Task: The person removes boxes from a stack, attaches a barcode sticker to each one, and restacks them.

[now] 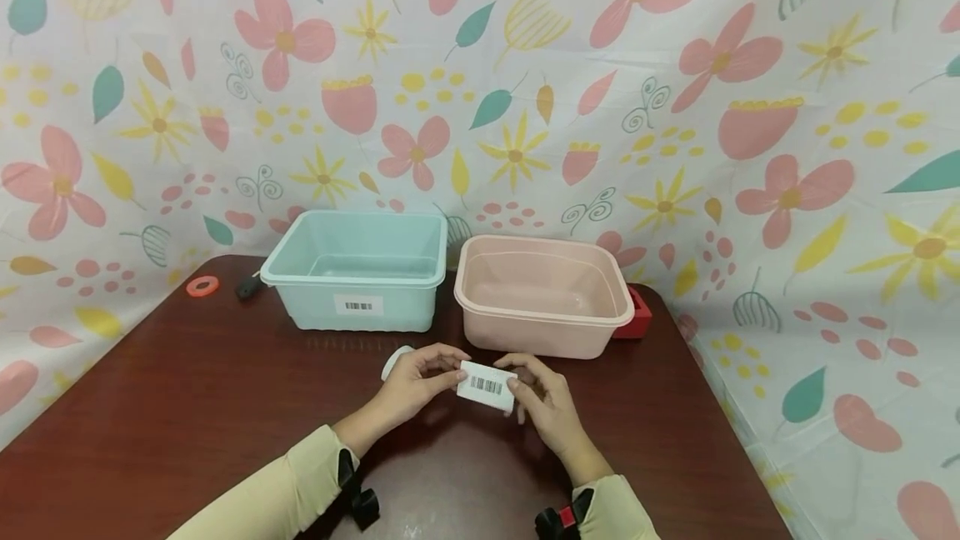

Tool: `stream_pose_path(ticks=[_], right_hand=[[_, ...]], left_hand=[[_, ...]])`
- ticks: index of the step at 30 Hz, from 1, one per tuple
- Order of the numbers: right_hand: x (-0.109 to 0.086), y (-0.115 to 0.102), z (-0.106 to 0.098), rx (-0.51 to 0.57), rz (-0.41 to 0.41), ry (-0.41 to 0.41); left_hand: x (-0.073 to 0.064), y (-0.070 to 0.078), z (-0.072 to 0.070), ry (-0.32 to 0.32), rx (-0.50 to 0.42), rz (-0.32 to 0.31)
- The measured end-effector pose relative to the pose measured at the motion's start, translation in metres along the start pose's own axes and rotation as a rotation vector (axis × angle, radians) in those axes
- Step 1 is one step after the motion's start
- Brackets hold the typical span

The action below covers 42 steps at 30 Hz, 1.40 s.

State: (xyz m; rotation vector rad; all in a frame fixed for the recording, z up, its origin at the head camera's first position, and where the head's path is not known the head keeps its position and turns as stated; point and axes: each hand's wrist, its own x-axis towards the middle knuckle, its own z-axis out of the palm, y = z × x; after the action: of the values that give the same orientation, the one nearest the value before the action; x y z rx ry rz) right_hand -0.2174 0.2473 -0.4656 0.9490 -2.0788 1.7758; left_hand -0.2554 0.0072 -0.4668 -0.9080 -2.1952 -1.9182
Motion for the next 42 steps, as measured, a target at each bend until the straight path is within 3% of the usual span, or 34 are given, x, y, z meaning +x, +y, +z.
stream_pose_path(ticks=[5, 8, 15, 25, 33, 42], right_hand=[[-0.009, -0.002, -0.013, -0.06, 0.227, 0.019], [-0.016, 0.001, -0.021, -0.116, 0.287, 0.07], [-0.022, 0.005, -0.034, -0.265, 0.284, 0.148], [-0.022, 0.016, -0.045, -0.409, 0.316, 0.277], [-0.02, 0.023, -0.05, -0.464, 0.339, 0.388], [-0.014, 0.031, -0.05, -0.5, 0.273, 0.432]], left_hand=[[0.003, 0.003, 0.007, -0.017, -0.053, 0.03], [0.007, 0.005, 0.012, -0.032, -0.004, 0.052], [0.02, -0.001, 0.026, 0.003, 0.099, 0.079], [0.035, -0.013, 0.047, 0.093, 0.166, 0.188], [0.042, -0.014, 0.061, 0.167, 0.232, 0.156], [0.048, -0.014, 0.067, 0.254, 0.342, 0.127]])
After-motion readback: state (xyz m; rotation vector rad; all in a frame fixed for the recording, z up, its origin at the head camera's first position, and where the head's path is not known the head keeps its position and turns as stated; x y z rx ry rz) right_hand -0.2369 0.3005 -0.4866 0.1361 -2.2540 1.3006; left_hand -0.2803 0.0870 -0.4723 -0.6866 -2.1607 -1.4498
